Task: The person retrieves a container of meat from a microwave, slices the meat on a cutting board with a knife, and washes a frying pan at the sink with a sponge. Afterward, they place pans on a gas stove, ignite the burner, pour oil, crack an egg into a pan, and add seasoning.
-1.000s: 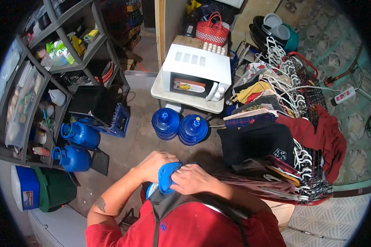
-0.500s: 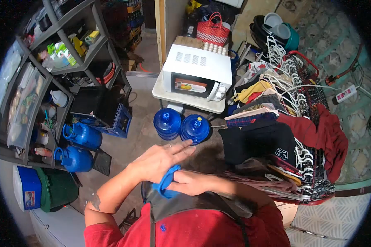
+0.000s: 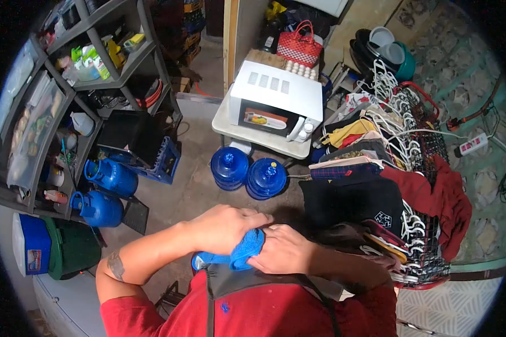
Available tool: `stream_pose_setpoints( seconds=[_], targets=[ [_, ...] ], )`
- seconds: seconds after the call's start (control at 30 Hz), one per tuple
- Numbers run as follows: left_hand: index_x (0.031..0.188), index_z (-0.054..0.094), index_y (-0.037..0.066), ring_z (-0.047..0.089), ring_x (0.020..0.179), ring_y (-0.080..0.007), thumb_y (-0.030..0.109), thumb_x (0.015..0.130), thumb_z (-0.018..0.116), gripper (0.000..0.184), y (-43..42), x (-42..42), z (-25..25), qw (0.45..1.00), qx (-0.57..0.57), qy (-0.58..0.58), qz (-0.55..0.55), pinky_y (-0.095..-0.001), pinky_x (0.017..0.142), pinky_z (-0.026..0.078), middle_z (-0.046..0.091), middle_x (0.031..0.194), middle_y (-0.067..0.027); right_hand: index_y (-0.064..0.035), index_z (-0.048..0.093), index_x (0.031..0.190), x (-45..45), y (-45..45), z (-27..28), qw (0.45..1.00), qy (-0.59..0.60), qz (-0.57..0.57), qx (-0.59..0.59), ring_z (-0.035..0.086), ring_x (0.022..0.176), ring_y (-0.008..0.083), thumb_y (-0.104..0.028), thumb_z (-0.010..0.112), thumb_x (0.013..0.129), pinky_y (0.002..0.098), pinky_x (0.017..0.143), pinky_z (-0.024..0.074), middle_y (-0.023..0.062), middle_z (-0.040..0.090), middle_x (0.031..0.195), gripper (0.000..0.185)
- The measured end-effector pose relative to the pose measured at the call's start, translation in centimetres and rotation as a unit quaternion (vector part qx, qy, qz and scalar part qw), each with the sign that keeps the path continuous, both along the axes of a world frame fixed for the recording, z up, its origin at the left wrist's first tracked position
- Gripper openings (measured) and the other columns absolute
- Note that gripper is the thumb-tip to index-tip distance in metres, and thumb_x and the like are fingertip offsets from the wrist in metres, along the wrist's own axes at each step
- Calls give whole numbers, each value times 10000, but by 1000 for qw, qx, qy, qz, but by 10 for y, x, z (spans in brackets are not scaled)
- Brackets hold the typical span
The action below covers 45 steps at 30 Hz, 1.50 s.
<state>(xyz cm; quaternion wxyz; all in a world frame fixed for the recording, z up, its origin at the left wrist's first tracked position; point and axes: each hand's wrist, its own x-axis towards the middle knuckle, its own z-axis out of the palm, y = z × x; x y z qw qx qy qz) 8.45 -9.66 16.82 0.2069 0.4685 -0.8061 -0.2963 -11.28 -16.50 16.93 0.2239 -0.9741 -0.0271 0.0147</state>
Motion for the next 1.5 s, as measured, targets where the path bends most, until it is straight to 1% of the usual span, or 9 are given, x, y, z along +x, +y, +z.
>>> stream_pose_setpoints(
  seconds=[0.13,0.43,0.63,0.73,0.77,0.93,1.17,1.33,1.5],
  targets=[
    [1269,582,51,665,980,-441,257,775,720,552,-2,1,-21,991,64,120,-11,-491,837,540,684,1115,-227,-142,673,938,4,-2,1,998,-41,7,-48,685,844,276,-318,592,929,415,754,538,86,678,876,194],
    [1282,569,58,667,935,-446,278,759,739,592,5,7,-12,993,80,82,-3,-504,794,542,691,1053,-214,-122,673,972,5,-1,-2,996,-89,-3,-27,674,885,276,-329,648,907,413,792,534,92,674,920,219],
    [1448,458,118,704,828,-379,358,777,718,758,7,10,26,996,-12,-91,-24,-450,614,582,631,1231,-160,-38,631,927,6,3,-9,968,137,-6,209,660,803,343,-269,595,968,445,744,524,142,663,872,237],
    [1540,339,181,714,823,-348,354,803,685,832,5,9,44,993,-50,-95,-50,-415,555,582,541,1368,-154,6,618,953,8,11,2,927,-50,-30,371,663,810,358,-236,582,982,443,748,520,195,665,902,246],
    [1551,319,188,715,831,-345,349,814,674,834,5,9,43,991,-72,-90,-70,-411,554,583,526,1381,-156,36,627,1103,4,2,-18,931,128,16,342,660,1006,322,-189,565,995,414,877,514,225,659,1081,257],
    [1567,286,203,717,904,-325,329,844,640,815,2,7,32,981,-119,-97,-116,-385,542,582,504,1399,-165,38,569,1303,-4,11,-38,916,-33,18,399,581,1214,264,-133,526,1012,370,1034,454,202,608,1264,341],
    [1476,379,54,624,1113,-451,409,785,768,868,13,1,-3,990,63,80,95,-494,944,517,498,1406,-235,-34,638,1051,9,-9,-7,966,91,24,242,679,866,373,-273,558,992,450,764,535,201,679,923,259],
    [1442,409,49,620,1143,-423,390,750,804,867,21,-1,-49,968,201,139,65,-489,985,494,591,1292,-234,-69,674,926,18,-14,-3,992,91,60,55,693,791,362,-354,566,975,476,681,542,187,679,811,309],
    [1416,439,25,589,1170,-423,380,752,769,822,24,0,-31,990,78,38,108,-484,979,499,552,1328,-238,-37,636,868,12,-7,-19,978,80,17,190,663,731,400,-355,599,955,487,636,513,208,654,777,332]
  ],
)
